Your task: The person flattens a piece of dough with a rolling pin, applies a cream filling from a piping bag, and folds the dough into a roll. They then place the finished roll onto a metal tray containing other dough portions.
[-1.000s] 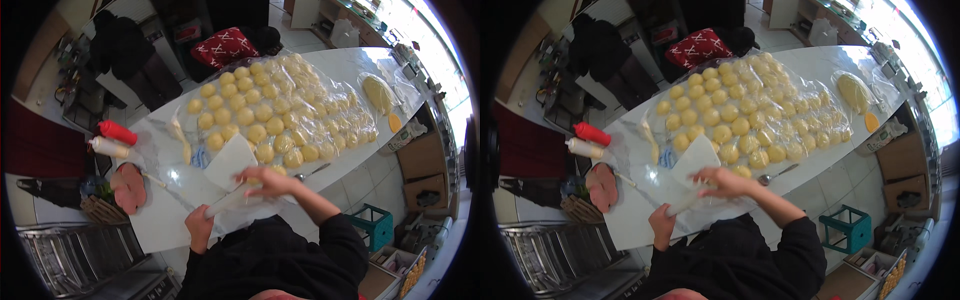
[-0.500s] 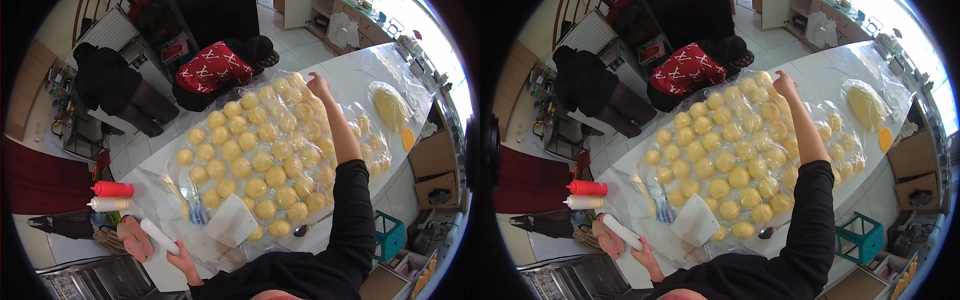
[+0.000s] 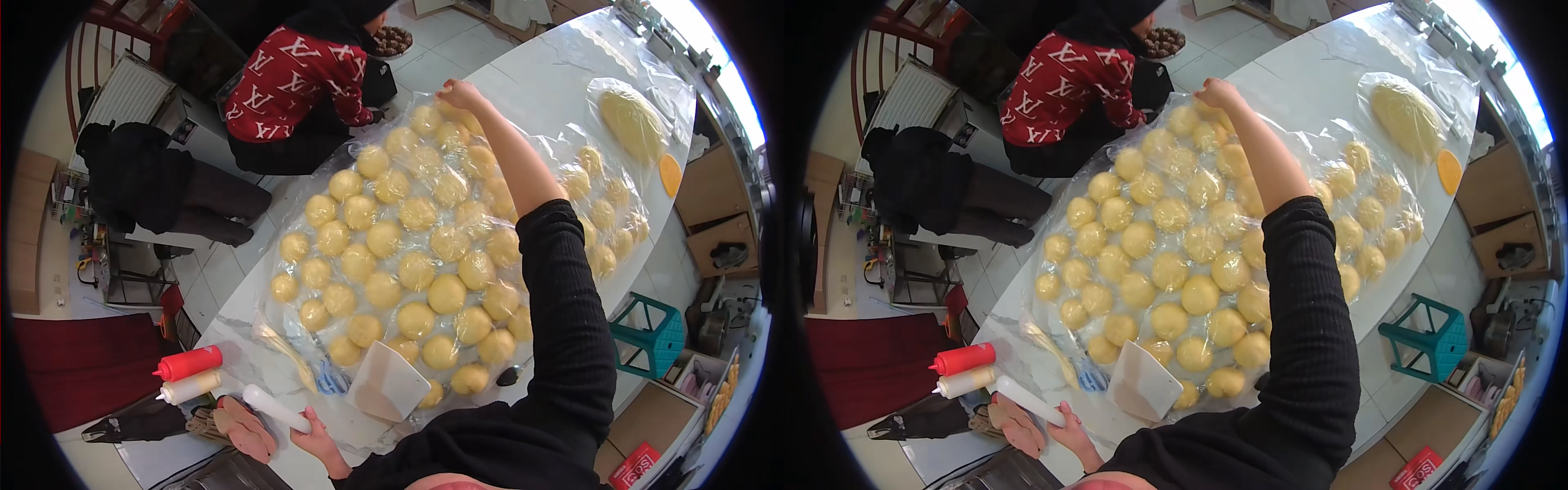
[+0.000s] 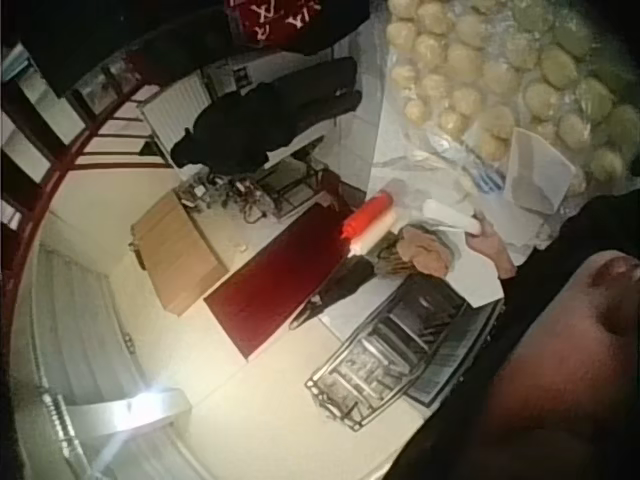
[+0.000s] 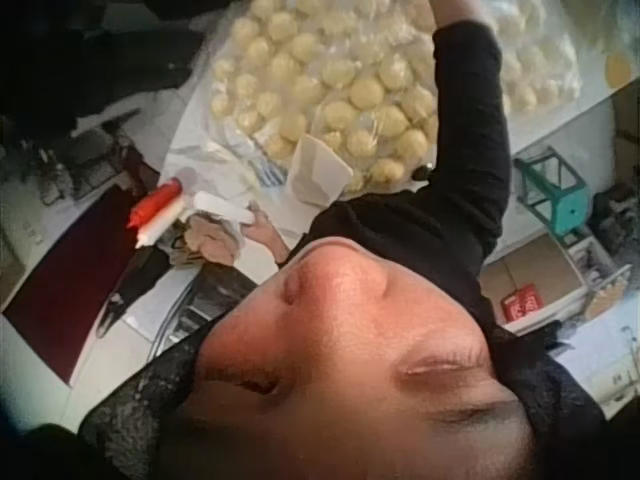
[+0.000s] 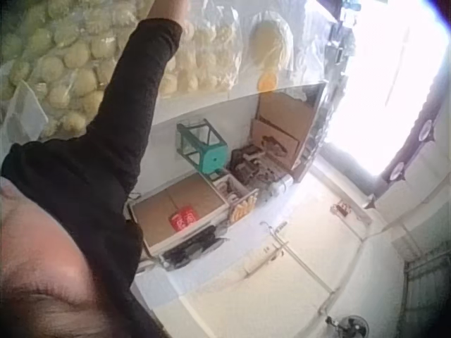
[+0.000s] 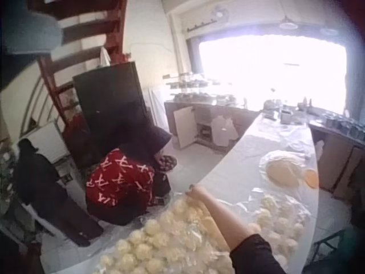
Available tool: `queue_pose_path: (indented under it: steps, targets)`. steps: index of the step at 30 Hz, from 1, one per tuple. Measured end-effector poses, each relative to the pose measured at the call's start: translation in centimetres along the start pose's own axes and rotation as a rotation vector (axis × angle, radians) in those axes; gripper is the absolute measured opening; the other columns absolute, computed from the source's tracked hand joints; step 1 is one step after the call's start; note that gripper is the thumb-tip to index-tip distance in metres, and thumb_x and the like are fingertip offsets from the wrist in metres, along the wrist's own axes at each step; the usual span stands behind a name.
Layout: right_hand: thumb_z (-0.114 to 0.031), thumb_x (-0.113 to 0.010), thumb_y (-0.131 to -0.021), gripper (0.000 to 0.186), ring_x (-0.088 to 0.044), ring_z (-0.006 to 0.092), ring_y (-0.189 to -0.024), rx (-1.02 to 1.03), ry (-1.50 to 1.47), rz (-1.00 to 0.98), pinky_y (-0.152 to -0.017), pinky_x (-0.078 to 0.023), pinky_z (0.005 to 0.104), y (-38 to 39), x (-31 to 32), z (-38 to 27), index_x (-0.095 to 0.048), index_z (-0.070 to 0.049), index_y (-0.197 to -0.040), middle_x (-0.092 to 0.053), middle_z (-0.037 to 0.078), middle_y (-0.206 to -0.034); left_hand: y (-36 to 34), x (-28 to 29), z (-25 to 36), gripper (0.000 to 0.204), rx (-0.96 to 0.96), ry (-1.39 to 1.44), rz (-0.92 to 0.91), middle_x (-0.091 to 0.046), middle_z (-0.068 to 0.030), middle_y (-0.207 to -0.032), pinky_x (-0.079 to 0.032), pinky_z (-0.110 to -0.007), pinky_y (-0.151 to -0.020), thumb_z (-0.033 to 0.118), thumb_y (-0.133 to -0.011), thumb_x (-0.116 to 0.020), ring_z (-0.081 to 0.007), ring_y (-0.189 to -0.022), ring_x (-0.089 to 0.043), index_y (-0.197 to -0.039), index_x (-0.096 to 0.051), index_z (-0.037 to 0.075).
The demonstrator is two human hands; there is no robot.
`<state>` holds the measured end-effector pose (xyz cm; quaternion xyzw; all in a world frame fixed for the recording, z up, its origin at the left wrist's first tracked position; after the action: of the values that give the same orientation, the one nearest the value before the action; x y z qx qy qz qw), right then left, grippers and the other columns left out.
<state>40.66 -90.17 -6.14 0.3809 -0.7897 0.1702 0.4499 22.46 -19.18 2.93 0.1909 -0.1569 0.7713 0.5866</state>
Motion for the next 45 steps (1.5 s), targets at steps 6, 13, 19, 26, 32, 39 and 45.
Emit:
queue_pose_path:
  steps: [6,13,19,26,32,39,45]
  targets:
    - [-0.051,-0.078,-0.053,0.072,-0.054,0.0337,-0.108,-0.171,0.127,-0.008,-0.093,-0.040,0.0424,0.1,0.0,-1.5,-0.064,0.000,-0.103,-0.060,0.019,-0.114,-0.2,0.4,0.4,0.031,-0.065,-0.069,-0.005,-0.043,0.0001,-0.056,-0.029,-0.023,-0.042,0.017,-0.083,-0.067,-0.0070,-0.046,-0.038,-0.066,-0.046,0.001]
    - [-0.039,-0.075,-0.066,0.050,-0.061,0.0255,-0.091,-0.243,-0.285,-0.213,-0.069,-0.053,0.0357,1.5,1.4,-0.9,-0.065,0.001,-0.095,-0.064,0.014,-0.091,-0.2,1.8,0.1,0.031,-0.092,-0.052,0.019,-0.042,0.0009,-0.053,-0.028,-0.023,-0.043,0.016,-0.084,-0.066,-0.0070,-0.045,-0.037,-0.066,-0.046,0.002]
    - [-0.022,-0.066,-0.077,0.048,-0.059,0.0279,-0.092,-0.284,-1.064,0.423,-0.067,-0.054,0.0408,4.2,5.4,0.7,-0.044,-0.004,-0.116,-0.052,0.018,-0.111,0.1,2.5,0.7,0.029,-0.116,0.036,-0.017,-0.042,0.0007,-0.052,-0.028,-0.023,-0.043,0.016,-0.084,-0.066,-0.0067,-0.045,-0.038,-0.067,-0.047,0.001]
    - [-0.037,-0.048,-0.090,0.039,-0.050,0.0280,-0.111,0.061,-2.046,-0.045,-0.090,-0.043,0.0511,11.8,8.5,-1.9,-0.045,-0.012,-0.119,-0.049,0.012,-0.119,0.3,5.6,-1.1,0.027,-0.123,0.134,0.017,-0.042,0.0014,-0.052,-0.029,-0.023,-0.042,0.015,-0.084,-0.066,-0.0070,-0.045,-0.039,-0.069,-0.048,0.001]
    - [-0.008,-0.069,-0.078,0.054,-0.054,0.0170,-0.104,0.058,-0.878,-0.308,-0.087,-0.047,0.0313,31.6,-1.1,-15.2,-0.044,-0.006,-0.126,-0.053,0.007,-0.117,1.0,10.7,-4.8,0.026,0.028,0.368,0.046,-0.041,0.0011,-0.053,-0.031,-0.022,-0.041,0.016,-0.086,-0.063,-0.0067,-0.045,-0.039,-0.072,-0.047,0.002]
    - [-0.012,-0.071,-0.071,0.065,-0.055,0.0219,-0.096,0.663,-0.575,-1.080,-0.083,-0.044,0.0360,59.8,-15.4,-31.2,-0.035,-0.013,-0.125,-0.057,0.009,-0.100,-0.2,19.4,-10.2,0.024,0.030,0.552,0.019,-0.040,0.0016,-0.054,-0.031,-0.022,-0.040,0.017,-0.088,-0.060,-0.0066,-0.043,-0.037,-0.075,-0.046,0.003]
    - [-0.012,-0.071,-0.063,0.070,-0.050,0.0292,-0.105,1.024,-0.047,-1.055,-0.084,-0.041,0.0475,74.6,-26.4,-35.3,-0.039,-0.019,-0.125,-0.053,0.011,-0.111,-1.1,29.5,-17.8,0.020,0.161,0.583,0.036,-0.042,0.0010,-0.055,-0.030,-0.022,-0.039,0.016,-0.087,-0.061,-0.0067,-0.044,-0.039,-0.083,-0.049,0.001]
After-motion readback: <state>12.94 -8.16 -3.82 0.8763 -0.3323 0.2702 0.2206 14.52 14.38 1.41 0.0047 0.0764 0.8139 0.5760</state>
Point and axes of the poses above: each hand's wrist, its own y-axis away from the middle knuckle, its own x-axis out of the back of the hand, z = x × y, the point moved 5 cm from there along -y, towards the middle knuckle
